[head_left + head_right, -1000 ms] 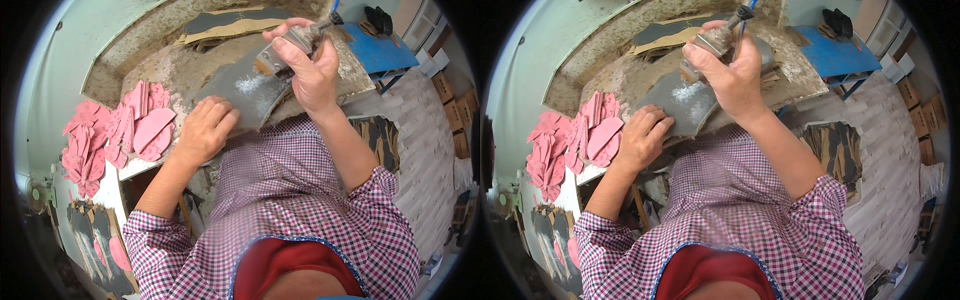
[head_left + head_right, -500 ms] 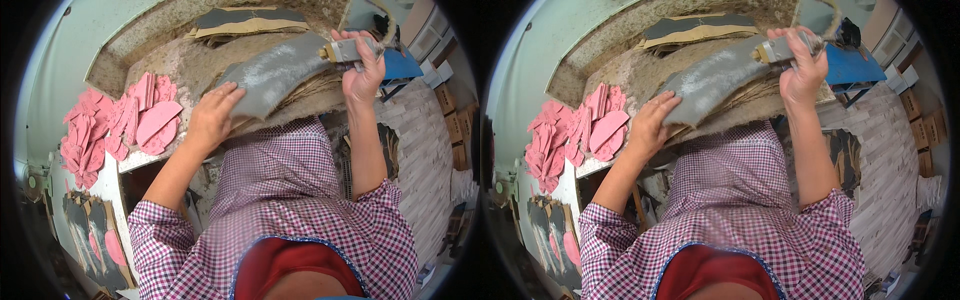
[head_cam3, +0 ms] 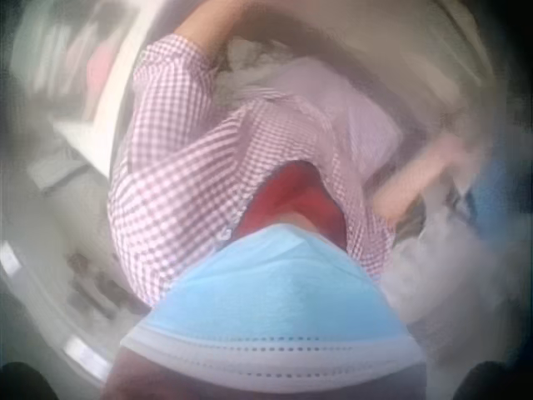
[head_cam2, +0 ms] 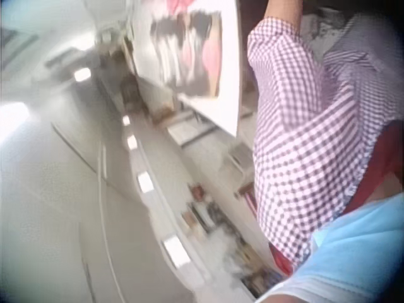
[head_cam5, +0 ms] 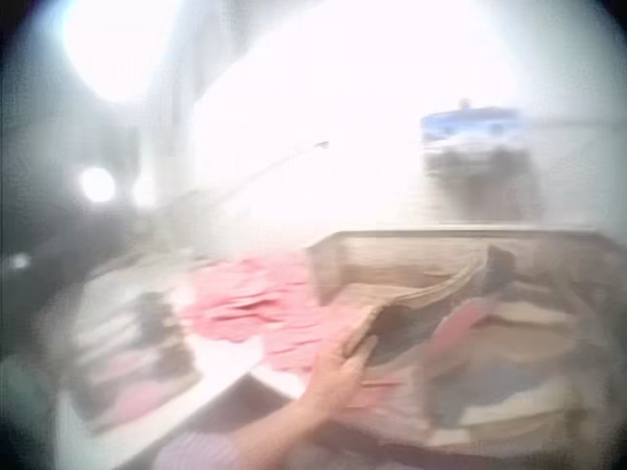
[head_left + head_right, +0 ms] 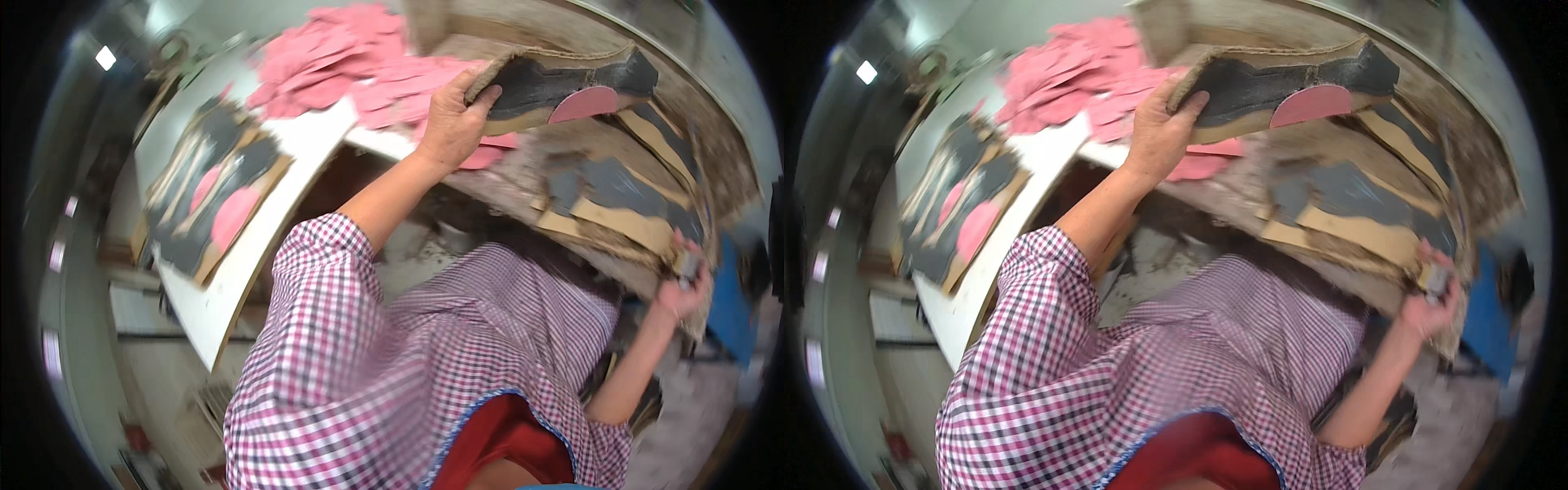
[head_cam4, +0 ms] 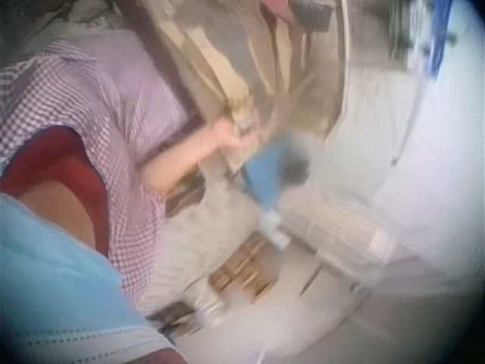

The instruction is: The person repeatedly places pink foam pieces onto dark material sheets and uses a handheld glue gun to apply adhesive along the edges. The person then presses the pieces together and sets them aside on the workbench.

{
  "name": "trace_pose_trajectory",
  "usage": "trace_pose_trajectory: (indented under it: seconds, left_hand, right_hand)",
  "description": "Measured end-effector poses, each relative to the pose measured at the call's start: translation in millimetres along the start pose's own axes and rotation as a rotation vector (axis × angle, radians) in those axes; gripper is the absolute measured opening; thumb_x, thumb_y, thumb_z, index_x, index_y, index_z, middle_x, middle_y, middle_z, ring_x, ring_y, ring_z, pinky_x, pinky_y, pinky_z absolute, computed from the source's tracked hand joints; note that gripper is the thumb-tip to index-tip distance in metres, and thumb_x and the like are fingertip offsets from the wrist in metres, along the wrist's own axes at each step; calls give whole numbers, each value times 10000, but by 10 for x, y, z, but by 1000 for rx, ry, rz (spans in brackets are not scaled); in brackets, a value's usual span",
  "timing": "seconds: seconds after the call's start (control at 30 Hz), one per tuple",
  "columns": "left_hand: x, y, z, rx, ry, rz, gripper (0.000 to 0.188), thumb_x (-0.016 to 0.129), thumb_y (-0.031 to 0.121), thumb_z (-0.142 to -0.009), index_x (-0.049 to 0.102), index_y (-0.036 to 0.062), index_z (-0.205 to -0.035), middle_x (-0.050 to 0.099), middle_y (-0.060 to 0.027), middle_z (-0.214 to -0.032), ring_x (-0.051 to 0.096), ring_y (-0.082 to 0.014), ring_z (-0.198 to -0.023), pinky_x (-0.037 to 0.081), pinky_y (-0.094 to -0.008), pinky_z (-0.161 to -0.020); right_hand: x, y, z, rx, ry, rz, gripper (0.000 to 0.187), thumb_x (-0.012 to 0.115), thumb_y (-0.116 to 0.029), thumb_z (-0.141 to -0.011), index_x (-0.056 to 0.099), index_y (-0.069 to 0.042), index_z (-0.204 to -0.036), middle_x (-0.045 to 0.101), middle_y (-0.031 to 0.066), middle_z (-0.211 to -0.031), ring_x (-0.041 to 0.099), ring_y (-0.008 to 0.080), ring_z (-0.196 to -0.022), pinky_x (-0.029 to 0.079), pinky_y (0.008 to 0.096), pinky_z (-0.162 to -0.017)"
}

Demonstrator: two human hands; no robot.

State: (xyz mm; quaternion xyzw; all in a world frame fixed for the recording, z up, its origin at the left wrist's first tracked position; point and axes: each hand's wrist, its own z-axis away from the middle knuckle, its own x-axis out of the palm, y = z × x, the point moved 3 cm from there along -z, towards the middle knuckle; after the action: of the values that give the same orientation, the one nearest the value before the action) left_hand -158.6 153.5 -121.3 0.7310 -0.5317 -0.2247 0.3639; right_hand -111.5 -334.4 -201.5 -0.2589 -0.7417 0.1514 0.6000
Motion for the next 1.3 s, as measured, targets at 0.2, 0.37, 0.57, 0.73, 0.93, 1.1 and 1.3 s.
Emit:
trace_pose_trajectory:
  seconds: [0.2,0.37,0.57,0.73,0.93,1.1,1.3]
  left_hand:
    - [-2171,980,590,53,463,-377,252,631,60,-926,669,5,-1168,677,-18,-1057,600,-117,-960,469,-283,-899]
    - [-3703,1786,1647,-84,795,-250,348,645,67,-924,590,-18,-1256,649,-79,-1140,615,-170,-993,484,-299,-888]
    - [-4523,2057,2802,-430,1120,-967,403,672,147,-896,578,-39,-1240,663,-125,-1094,628,-248,-968,481,-359,-891]
    - [-3650,2082,2137,-11,783,-2193,626,676,100,-802,457,53,-1386,378,-201,-1436,285,-403,-1386,265,-581,-1094]
    - [-2150,873,806,159,101,-1166,251,685,69,-840,684,32,-1088,692,-153,-1033,654,-327,-979,499,-375,-889]
    - [-993,-191,-36,-294,-194,-926,510,659,444,-871,683,12,-1143,703,-206,-1055,664,-345,-1028,507,-402,-876]
    - [-584,-457,-241,-321,-392,-1341,493,625,525,-861,722,63,-1004,704,-229,-967,680,-374,-953,520,-482,-824]
  right_hand:
    - [-151,-62,-184,-27,11,-59,323,479,-106,-945,522,167,-1112,586,291,-1101,536,439,-1139,207,638,-1184]
    - [-217,-105,-197,108,-244,-220,377,435,-111,-952,506,218,-1122,531,349,-1172,450,517,-1224,215,633,-1184]
    - [-265,-150,-242,109,-288,-164,375,439,-117,-952,519,206,-1125,550,337,-1190,456,511,-1235,240,623,-1178]
    - [-164,-92,-119,-16,46,-7,398,468,-148,-940,537,192,-1136,578,297,-1190,475,496,-1233,273,589,-1167]
    - [-248,-135,-108,-22,-125,-61,347,490,-150,-941,550,159,-1085,591,271,-1072,548,425,-1116,301,618,-1153]
    - [-113,-77,-60,-80,74,-53,303,505,-139,-928,524,112,-1097,584,253,-1048,566,388,-1064,316,651,-1135]
    - [-108,-4,17,-98,88,-36,276,557,-139,-909,548,71,-1088,592,209,-1041,575,350,-1024,361,654,-1095]
